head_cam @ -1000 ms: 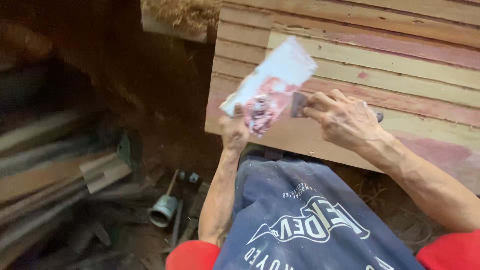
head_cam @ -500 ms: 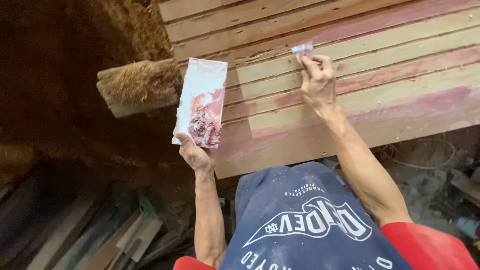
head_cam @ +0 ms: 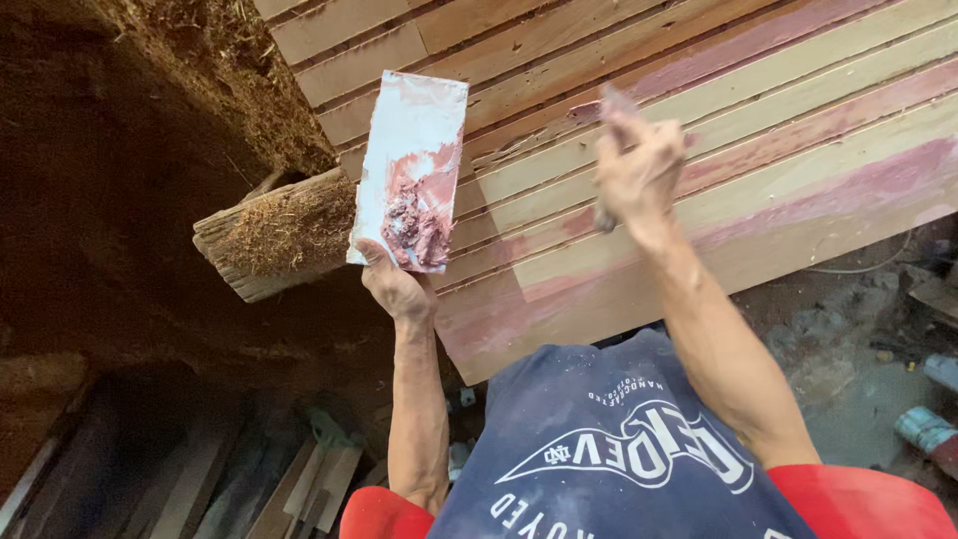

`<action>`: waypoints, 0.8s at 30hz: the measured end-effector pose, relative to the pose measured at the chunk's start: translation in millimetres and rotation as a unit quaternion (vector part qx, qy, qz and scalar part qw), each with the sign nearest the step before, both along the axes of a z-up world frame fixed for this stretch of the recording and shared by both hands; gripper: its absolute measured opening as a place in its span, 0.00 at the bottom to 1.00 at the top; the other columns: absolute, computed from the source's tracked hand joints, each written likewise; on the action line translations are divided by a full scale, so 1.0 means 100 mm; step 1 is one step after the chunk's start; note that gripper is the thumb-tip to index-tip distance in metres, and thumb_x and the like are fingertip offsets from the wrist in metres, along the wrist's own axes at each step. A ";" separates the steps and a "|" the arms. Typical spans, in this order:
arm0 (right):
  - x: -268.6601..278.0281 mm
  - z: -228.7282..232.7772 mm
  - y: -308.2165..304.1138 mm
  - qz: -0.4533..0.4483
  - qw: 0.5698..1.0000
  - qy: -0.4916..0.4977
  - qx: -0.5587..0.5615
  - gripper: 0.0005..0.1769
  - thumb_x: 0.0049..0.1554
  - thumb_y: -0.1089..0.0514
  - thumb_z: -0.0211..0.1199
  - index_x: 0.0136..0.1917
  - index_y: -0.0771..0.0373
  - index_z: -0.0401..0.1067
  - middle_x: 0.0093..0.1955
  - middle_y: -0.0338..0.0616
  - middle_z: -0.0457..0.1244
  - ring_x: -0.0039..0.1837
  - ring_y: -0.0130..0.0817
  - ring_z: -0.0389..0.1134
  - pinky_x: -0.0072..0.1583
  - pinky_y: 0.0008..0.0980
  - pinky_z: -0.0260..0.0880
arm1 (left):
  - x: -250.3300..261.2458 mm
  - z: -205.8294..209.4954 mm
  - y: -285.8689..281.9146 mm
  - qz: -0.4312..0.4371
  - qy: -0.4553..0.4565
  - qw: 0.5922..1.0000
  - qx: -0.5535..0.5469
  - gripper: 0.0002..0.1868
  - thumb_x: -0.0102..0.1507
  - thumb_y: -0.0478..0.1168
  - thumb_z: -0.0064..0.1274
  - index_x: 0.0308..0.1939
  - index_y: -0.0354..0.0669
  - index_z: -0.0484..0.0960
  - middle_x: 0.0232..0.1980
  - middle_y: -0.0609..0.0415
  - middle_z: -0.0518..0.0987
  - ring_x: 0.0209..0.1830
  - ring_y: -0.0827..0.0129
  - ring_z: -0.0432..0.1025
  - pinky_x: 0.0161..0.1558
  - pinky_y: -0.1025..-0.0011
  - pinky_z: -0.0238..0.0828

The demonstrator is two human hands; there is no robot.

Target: The person applies a pinkish paste to a wooden slatted surface using a putty knife. They scoop the paste from a rectangular container and spread it into the gaps between the wooden slats.

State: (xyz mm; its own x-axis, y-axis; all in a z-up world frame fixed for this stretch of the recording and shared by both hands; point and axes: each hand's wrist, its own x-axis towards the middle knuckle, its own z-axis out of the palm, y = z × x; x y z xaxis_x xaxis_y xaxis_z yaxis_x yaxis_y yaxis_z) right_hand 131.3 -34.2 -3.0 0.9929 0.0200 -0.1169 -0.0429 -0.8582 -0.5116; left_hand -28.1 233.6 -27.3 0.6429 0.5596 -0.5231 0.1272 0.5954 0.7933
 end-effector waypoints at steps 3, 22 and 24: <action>0.33 -0.06 0.02 -0.110 0.987 0.109 0.032 0.13 0.54 0.60 0.65 0.52 0.66 0.79 0.47 0.56 0.66 0.37 0.38 0.71 0.41 0.39 0.76 | 0.01 0.00 0.10 -0.006 -0.007 1.000 0.006 0.46 0.70 0.66 0.38 0.72 0.23 0.61 0.62 0.35 0.76 0.52 0.54 0.77 0.46 0.59 0.81; -0.39 0.04 0.47 0.186 0.982 0.024 -0.035 0.18 0.54 0.66 0.65 0.58 0.61 0.80 0.50 0.56 0.62 0.45 0.50 0.68 0.47 0.45 0.74 | -0.18 0.24 0.21 0.055 -0.027 0.998 0.005 0.47 0.68 0.67 0.41 0.72 0.25 0.60 0.64 0.38 0.74 0.57 0.55 0.76 0.52 0.59 0.80; -0.37 0.06 0.46 0.173 0.984 0.031 -0.009 0.17 0.56 0.66 0.65 0.59 0.62 0.79 0.49 0.57 0.60 0.45 0.49 0.67 0.46 0.44 0.74 | -0.21 0.26 0.22 0.058 -0.019 0.998 0.012 0.47 0.67 0.67 0.42 0.72 0.27 0.59 0.66 0.40 0.74 0.61 0.57 0.76 0.59 0.59 0.81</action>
